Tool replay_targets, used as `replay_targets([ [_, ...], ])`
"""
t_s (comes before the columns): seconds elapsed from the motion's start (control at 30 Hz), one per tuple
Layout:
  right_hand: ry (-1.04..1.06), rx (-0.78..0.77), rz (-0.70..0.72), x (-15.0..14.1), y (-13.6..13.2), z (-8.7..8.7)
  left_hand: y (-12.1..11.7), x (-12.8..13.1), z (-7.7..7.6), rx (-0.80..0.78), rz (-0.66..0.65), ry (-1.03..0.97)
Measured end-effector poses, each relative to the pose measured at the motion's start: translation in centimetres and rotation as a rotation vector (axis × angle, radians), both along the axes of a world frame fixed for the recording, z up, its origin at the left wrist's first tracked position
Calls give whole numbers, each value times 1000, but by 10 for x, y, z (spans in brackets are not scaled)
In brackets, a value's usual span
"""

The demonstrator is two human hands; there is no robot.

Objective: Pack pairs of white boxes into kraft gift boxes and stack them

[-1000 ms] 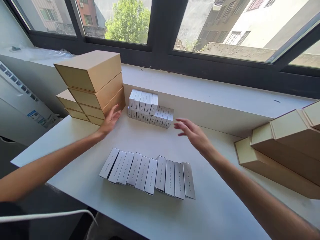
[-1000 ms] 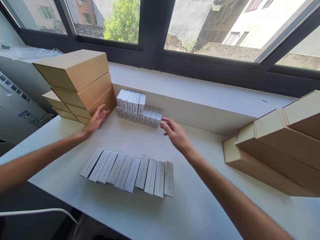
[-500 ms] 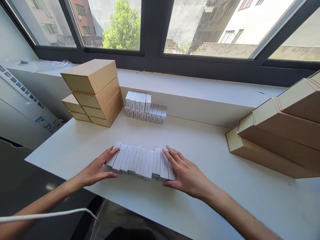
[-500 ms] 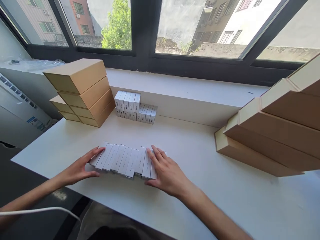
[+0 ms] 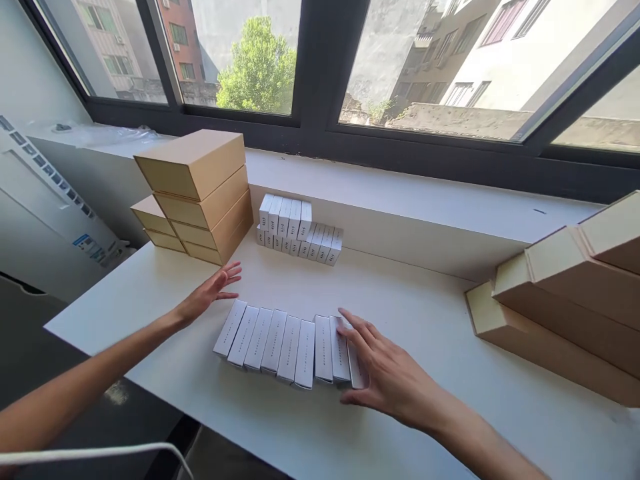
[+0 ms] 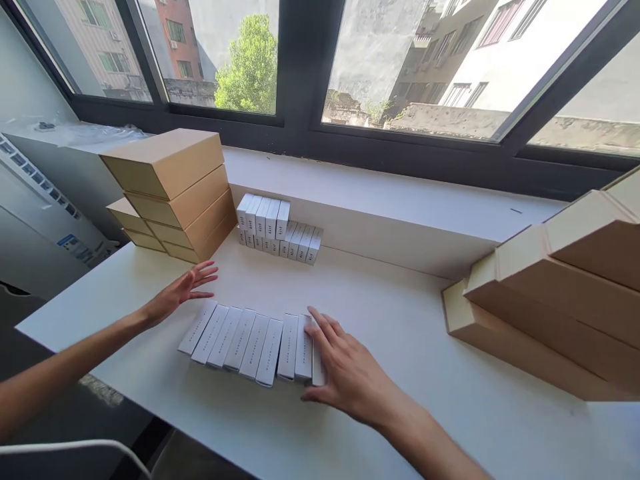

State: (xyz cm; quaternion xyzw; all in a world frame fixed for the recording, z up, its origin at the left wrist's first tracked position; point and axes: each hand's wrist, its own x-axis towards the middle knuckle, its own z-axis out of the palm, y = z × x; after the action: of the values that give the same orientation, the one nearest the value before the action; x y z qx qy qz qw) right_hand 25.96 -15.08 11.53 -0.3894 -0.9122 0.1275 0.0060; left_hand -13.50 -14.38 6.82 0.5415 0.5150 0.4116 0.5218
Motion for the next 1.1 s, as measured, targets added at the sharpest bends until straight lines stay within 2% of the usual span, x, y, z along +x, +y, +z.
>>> replay_targets([
  [0.13, 45, 54, 9, -6, 7, -13, 6, 15, -10, -25, -122, 63],
  [0.23, 92, 129, 25, -7, 10, -22, 5, 22, -19, -28, -146, 42],
  [0.37, 90, 193, 67, -3, 10, -25, 5, 24, -24, -12, -104, -34],
  [0.53, 116, 225, 189, 1, 15, -24, 13, 20, -26, 14, -34, -91],
  [0.67, 203, 209, 173, -1, 19, -31, 31, 14, -29, 23, 51, -170],
  [0.77, 237, 260, 198, 3, 21, -32, 49, 10, -31, 102, 123, -210],
  [0.83, 255, 310, 207, 9, 29, -24, 65, 9, -29, 175, 173, -233],
  [0.93, 316, 433, 153, 14, 62, 6, 93, 9, -23, 272, 253, -250],
  [1.03, 377, 552, 68, -3, 121, 44, 128, 14, -15, 357, 353, -216],
  [1.1, 378, 574, 9, -27, 168, 60, 153, 19, -13, 393, 412, -187],
])
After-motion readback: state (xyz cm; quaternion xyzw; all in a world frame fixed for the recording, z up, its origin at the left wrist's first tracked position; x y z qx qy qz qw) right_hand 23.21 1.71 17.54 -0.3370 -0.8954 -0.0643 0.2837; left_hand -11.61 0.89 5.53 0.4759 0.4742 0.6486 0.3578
